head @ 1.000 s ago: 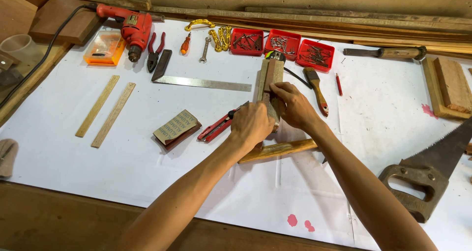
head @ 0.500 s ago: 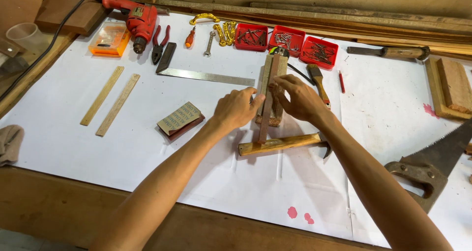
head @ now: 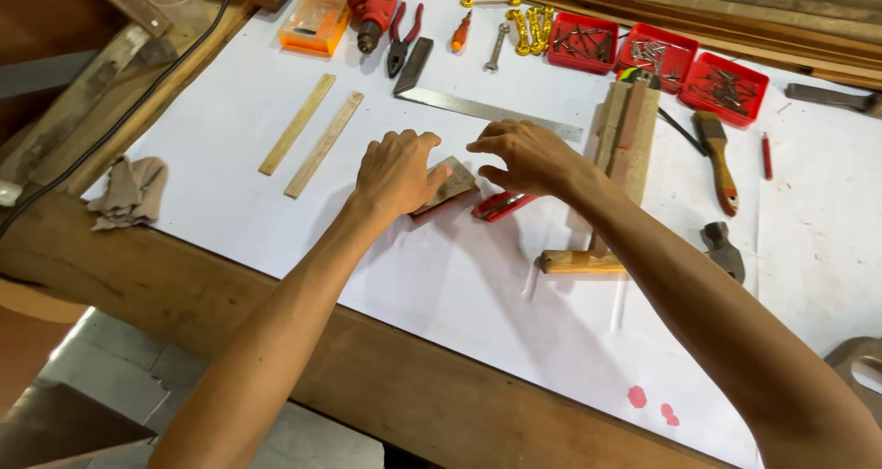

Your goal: Measure, mark, and cut wood to create joinery using hand tools.

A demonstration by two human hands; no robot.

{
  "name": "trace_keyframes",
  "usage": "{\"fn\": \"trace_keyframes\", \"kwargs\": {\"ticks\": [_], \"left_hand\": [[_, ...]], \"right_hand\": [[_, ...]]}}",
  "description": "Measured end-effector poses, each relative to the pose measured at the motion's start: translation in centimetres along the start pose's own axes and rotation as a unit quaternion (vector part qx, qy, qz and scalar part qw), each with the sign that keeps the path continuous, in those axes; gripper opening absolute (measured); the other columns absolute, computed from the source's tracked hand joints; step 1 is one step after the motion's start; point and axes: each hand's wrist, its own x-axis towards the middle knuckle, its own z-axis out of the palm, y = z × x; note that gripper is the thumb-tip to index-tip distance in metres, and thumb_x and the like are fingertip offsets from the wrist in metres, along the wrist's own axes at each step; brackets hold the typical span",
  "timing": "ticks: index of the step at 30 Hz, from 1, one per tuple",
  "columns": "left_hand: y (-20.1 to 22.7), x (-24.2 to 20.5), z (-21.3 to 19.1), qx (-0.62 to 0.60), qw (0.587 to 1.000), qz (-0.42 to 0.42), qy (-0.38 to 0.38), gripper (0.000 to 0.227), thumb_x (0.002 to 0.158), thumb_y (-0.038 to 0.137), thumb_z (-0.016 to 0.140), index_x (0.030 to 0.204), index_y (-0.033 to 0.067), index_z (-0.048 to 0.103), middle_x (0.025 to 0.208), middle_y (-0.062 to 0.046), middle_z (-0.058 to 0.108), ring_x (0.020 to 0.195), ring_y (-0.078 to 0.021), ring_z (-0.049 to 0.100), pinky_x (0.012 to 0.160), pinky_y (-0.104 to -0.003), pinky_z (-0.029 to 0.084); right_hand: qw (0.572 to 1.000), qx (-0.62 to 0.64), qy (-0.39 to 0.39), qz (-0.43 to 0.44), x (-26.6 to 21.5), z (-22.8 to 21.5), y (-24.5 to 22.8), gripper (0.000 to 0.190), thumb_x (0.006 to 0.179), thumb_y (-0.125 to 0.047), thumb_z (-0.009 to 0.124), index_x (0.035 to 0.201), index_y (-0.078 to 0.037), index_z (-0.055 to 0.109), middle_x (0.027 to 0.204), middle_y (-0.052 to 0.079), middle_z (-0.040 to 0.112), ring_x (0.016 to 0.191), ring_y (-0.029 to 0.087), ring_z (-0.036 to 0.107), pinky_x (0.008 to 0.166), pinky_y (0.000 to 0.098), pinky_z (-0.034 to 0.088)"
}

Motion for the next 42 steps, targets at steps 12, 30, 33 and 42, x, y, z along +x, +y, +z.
{"fn": "trace_keyframes", "kwargs": {"ticks": [12, 30, 33, 42], "left_hand": [[-5.0, -2.5, 1.5, -0.054, 0.998, 0.024, -0.02, 0.074, 0.085, 0.035, 0.079, 0.145, 0.0067, 0.047, 0.121, -0.018, 0.069, 0.114, -0.0359, 0.063, 0.098, -0.053, 0.045], [12.6, 4.9, 2.4, -0.769, 0.637, -0.044, 0.04, 0.078, 0.091, 0.04, 0.065, 0.155, 0.0205, 0.024, 0.144, -0.016, 0.049, 0.116, -0.0216, 0.062, 0.083, -0.039, 0.064], [14.1, 7.1, 5.4, -0.744, 0.666, -0.029, 0.041, 0.078, 0.09, 0.037, 0.068, 0.155, 0.014, 0.031, 0.142, -0.021, 0.053, 0.115, -0.028, 0.063, 0.089, -0.041, 0.059], [16.0, 10.1, 10.2, -0.306, 0.951, 0.039, 0.008, 0.067, 0.089, 0.054, 0.071, 0.13, 0.0032, 0.06, 0.123, -0.022, 0.07, 0.117, -0.0353, 0.068, 0.098, -0.045, 0.055]], "right_hand": [[0.997, 0.074, -0.017, 0.027, 3.0, 1.6, -3.5, 0.021, 0.084, -0.018, 0.075, 0.103, -0.01, 0.076, 0.103, 0.012, 0.068, 0.107, 0.032, 0.062, 0.089, 0.0434, 0.054], [0.935, 0.225, 0.258, 0.096, -9.5, -6.8, -0.7, 0.024, 0.09, -0.016, 0.073, 0.107, -0.001, 0.064, 0.093, 0.012, 0.072, 0.082, 0.018, 0.072, 0.076, 0.0316, 0.059], [0.947, 0.206, 0.242, 0.043, -13.1, -7.1, 0.5, 0.038, 0.091, -0.029, 0.072, 0.115, -0.001, 0.065, 0.099, 0.011, 0.073, 0.089, 0.02, 0.073, 0.084, 0.035, 0.059], [0.973, 0.039, 0.142, 0.177, -17.6, -1.9, 9.6, 0.111, 0.076, -0.075, 0.068, 0.153, 0.001, 0.042, 0.154, 0.026, 0.042, 0.138, 0.044, 0.042, 0.108, 0.057, 0.04]]}}
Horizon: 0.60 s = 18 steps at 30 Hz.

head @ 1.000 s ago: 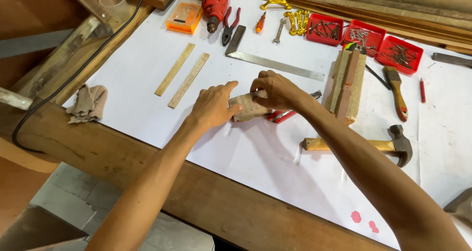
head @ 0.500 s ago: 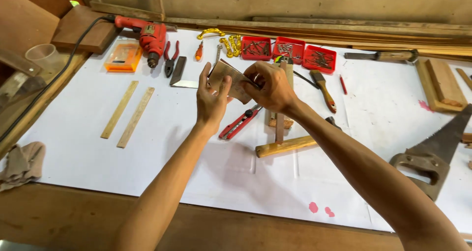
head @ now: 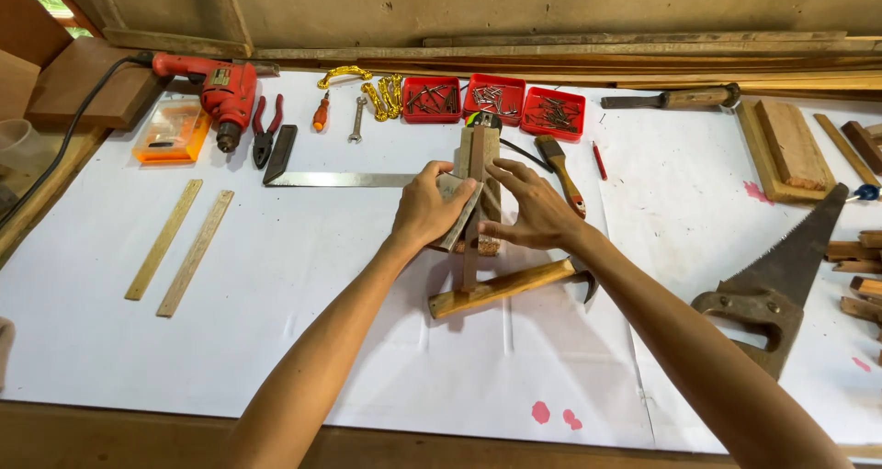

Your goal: Measure, mark, and cut wood to create joinery using hand tools.

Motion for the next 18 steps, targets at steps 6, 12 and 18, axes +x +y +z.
{"fn": "trace_keyframes", "kwargs": {"ticks": [6, 12, 18], "left_hand": [[2.5, 2.5, 0.0, 0.062, 0.997, -0.036, -0.02, 0.063, 0.085, 0.049, 0.074, 0.132, 0.0085, 0.059, 0.117, -0.019, 0.073, 0.109, -0.0375, 0.071, 0.089, -0.049, 0.057], [2.7, 5.8, 1.1, 0.06, 0.997, -0.033, -0.022, 0.059, 0.085, 0.044, 0.077, 0.129, 0.009, 0.061, 0.111, -0.018, 0.075, 0.103, -0.037, 0.073, 0.083, -0.049, 0.058], [2.2, 10.2, 2.8, 0.062, 0.998, -0.017, 0.008, 0.054, 0.089, 0.044, 0.074, 0.128, 0.0088, 0.061, 0.107, -0.016, 0.076, 0.099, -0.0346, 0.074, 0.076, -0.049, 0.059]], "right_hand": [[1.0, 0.006, 0.022, -0.001, 2.7, 3.0, 4.7, 0.12, 0.078, -0.083, 0.065, 0.157, 0.003, 0.035, 0.165, 0.024, 0.035, 0.153, 0.042, 0.035, 0.123, 0.053, 0.032], [0.992, 0.103, 0.006, 0.075, 2.6, 2.3, 2.7, 0.14, 0.064, -0.08, 0.074, 0.16, 0.006, 0.02, 0.16, 0.034, 0.03, 0.15, 0.047, 0.033, 0.121, 0.0514, 0.032], [0.983, 0.139, 0.001, 0.118, 2.9, 2.7, 2.5, 0.152, 0.058, -0.082, 0.072, 0.161, 0.006, 0.003, 0.159, 0.037, 0.026, 0.146, 0.049, 0.032, 0.12, 0.0504, 0.033]]}}
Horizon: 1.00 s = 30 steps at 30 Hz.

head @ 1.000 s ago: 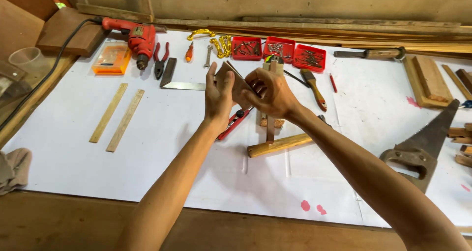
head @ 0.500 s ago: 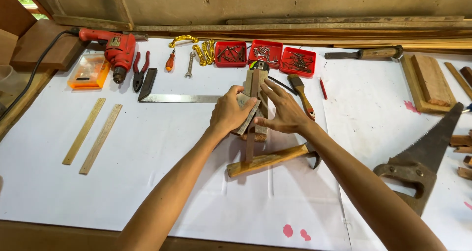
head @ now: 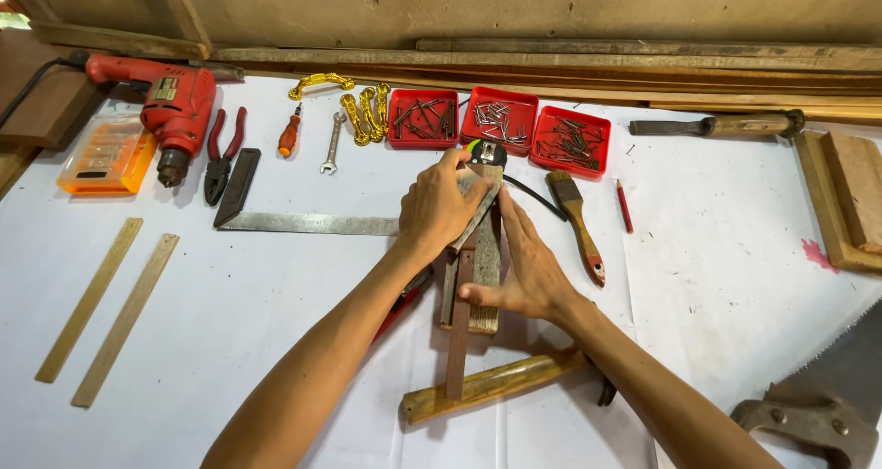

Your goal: Measure, mark, and cut wood to create joinery using hand tools.

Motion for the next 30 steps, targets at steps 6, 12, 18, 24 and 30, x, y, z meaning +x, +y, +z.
{"fn": "trace_keyframes", "kwargs": {"ticks": [6, 12, 18, 24, 30], "left_hand": [[-0.7, -1.0, 0.0, -0.017, 1.0, -0.008, -0.001, 0.055, 0.089, 0.047, 0.074, 0.127, 0.0099, 0.062, 0.106, -0.013, 0.077, 0.097, -0.033, 0.075, 0.078, -0.048, 0.059], [-0.8, -5.8, -1.8, -0.028, 0.999, 0.031, -0.023, 0.055, 0.086, 0.044, 0.077, 0.127, 0.0086, 0.064, 0.103, -0.013, 0.079, 0.095, -0.0334, 0.076, 0.08, -0.047, 0.059], [-1.6, -2.3, -0.5, -0.027, 0.999, 0.028, -0.017, 0.054, 0.088, 0.043, 0.074, 0.127, 0.0077, 0.062, 0.104, -0.011, 0.079, 0.093, -0.0303, 0.077, 0.076, -0.045, 0.06], [-1.5, 3.9, 1.1, -0.006, 1.0, -0.001, 0.016, 0.061, 0.088, 0.046, 0.073, 0.132, 0.0082, 0.054, 0.1, -0.011, 0.078, 0.083, -0.0279, 0.077, 0.064, -0.044, 0.061], [-2.1, 2.0, 0.8, -0.024, 1.0, 0.016, -0.008, 0.05, 0.09, 0.048, 0.072, 0.115, 0.0089, 0.053, 0.095, -0.01, 0.078, 0.078, -0.0277, 0.077, 0.063, -0.043, 0.062]], "right_hand": [[0.999, -0.051, -0.007, -0.002, -0.1, 1.1, 2.1, 0.15, 0.059, -0.086, 0.069, 0.162, 0.006, 0.008, 0.168, 0.031, 0.016, 0.15, 0.051, 0.027, 0.12, 0.0535, 0.03], [0.998, -0.061, -0.013, 0.001, -0.1, 0.6, 1.4, 0.149, 0.059, -0.091, 0.063, 0.16, 0.008, 0.016, 0.17, 0.027, 0.012, 0.149, 0.049, 0.029, 0.12, 0.0539, 0.031], [0.998, -0.06, -0.012, -0.003, -0.1, 0.7, 1.4, 0.147, 0.06, -0.087, 0.067, 0.16, 0.008, 0.017, 0.168, 0.029, 0.013, 0.149, 0.05, 0.029, 0.12, 0.0537, 0.032], [0.998, -0.037, -0.033, 0.029, -0.1, 0.2, 0.5, 0.147, 0.06, -0.086, 0.065, 0.158, 0.011, 0.015, 0.171, 0.028, 0.011, 0.148, 0.048, 0.031, 0.119, 0.0526, 0.032], [0.997, -0.058, -0.042, 0.012, 0.1, 0.2, 1.3, 0.146, 0.063, -0.087, 0.065, 0.158, 0.012, 0.013, 0.169, 0.03, 0.009, 0.149, 0.05, 0.027, 0.12, 0.0531, 0.029]]}}
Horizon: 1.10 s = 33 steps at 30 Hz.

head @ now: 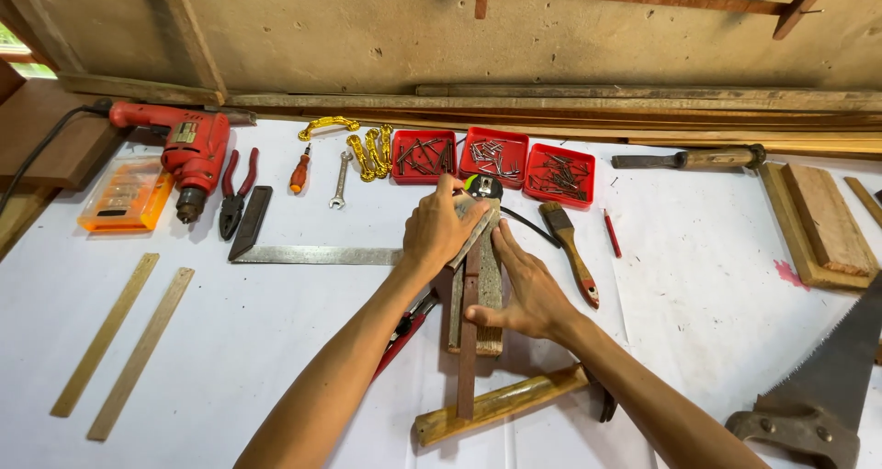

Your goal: Measure, mark, and cut wood to create joinery using hand tools.

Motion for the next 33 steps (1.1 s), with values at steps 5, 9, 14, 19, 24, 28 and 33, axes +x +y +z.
{"fn": "trace_keyframes", "kwargs": {"ticks": [5, 9, 14, 19, 24, 28, 33], "left_hand": [[0.2, -5.2, -1.1, -0.002, 0.999, 0.045, 0.017, 0.048, 0.088, 0.046, 0.075, 0.112, 0.0083, 0.057, 0.092, -0.011, 0.079, 0.083, -0.0307, 0.077, 0.066, -0.045, 0.061], [-0.6, -6.0, -1.2, -0.005, 0.998, 0.068, 0.0, 0.047, 0.09, 0.046, 0.075, 0.112, 0.0086, 0.056, 0.095, -0.011, 0.078, 0.083, -0.031, 0.078, 0.066, -0.045, 0.061], [-0.5, -3.2, -0.9, 0.003, 0.999, 0.045, 0.023, 0.047, 0.088, 0.045, 0.074, 0.112, 0.0092, 0.056, 0.094, -0.009, 0.08, 0.08, -0.0293, 0.077, 0.062, -0.043, 0.06], [-2.4, 1.4, 1.4, -0.008, 0.998, 0.041, 0.038, 0.047, 0.092, 0.047, 0.07, 0.114, 0.009, 0.055, 0.098, -0.009, 0.079, 0.072, -0.0252, 0.078, 0.052, -0.039, 0.06], [-2.2, 1.3, 1.1, 0.005, 0.998, 0.039, 0.053, 0.049, 0.091, 0.048, 0.072, 0.115, 0.0085, 0.056, 0.095, -0.012, 0.079, 0.075, -0.0273, 0.078, 0.054, -0.04, 0.06], [-1.2, -1.3, 0.0, -0.001, 0.998, 0.035, 0.046, 0.048, 0.091, 0.049, 0.072, 0.112, 0.0083, 0.057, 0.094, -0.012, 0.08, 0.078, -0.0295, 0.078, 0.059, -0.042, 0.061], [-0.3, -6.7, -1.1, -0.009, 0.998, 0.047, 0.045, 0.049, 0.088, 0.046, 0.074, 0.113, 0.0073, 0.057, 0.092, -0.015, 0.079, 0.083, -0.0338, 0.077, 0.066, -0.045, 0.061]], "right_hand": [[1.0, 0.006, 0.008, 0.0, -0.3, -0.4, -0.9, 0.145, 0.06, -0.088, 0.066, 0.158, 0.007, 0.017, 0.168, 0.027, 0.012, 0.147, 0.049, 0.031, 0.12, 0.0498, 0.032], [1.0, 0.013, -0.002, 0.004, -0.6, -0.5, -1.4, 0.14, 0.06, -0.086, 0.067, 0.159, 0.002, 0.021, 0.169, 0.024, 0.014, 0.148, 0.046, 0.033, 0.12, 0.0495, 0.031], [1.0, 0.007, 0.01, -0.003, -0.4, -0.4, -1.3, 0.14, 0.06, -0.084, 0.07, 0.16, 0.002, 0.021, 0.168, 0.025, 0.016, 0.148, 0.047, 0.032, 0.12, 0.0487, 0.032], [0.999, 0.03, 0.011, 0.002, -0.4, -0.1, -0.6, 0.14, 0.061, -0.084, 0.07, 0.157, 0.007, 0.023, 0.169, 0.026, 0.016, 0.146, 0.046, 0.035, 0.12, 0.0474, 0.034], [0.999, 0.034, 0.011, 0.002, -0.3, -0.2, -0.9, 0.142, 0.06, -0.084, 0.071, 0.157, 0.007, 0.023, 0.168, 0.027, 0.017, 0.145, 0.046, 0.036, 0.119, 0.0471, 0.033], [1.0, 0.02, 0.017, -0.018, -0.1, 0.0, -0.1, 0.14, 0.064, -0.085, 0.07, 0.157, 0.008, 0.023, 0.169, 0.028, 0.015, 0.147, 0.046, 0.035, 0.122, 0.0468, 0.033], [0.999, 0.004, -0.021, 0.034, -0.1, -0.1, -0.5, 0.141, 0.058, -0.082, 0.071, 0.161, -0.002, 0.019, 0.169, 0.022, 0.013, 0.145, 0.045, 0.035, 0.119, 0.0454, 0.033]]}}
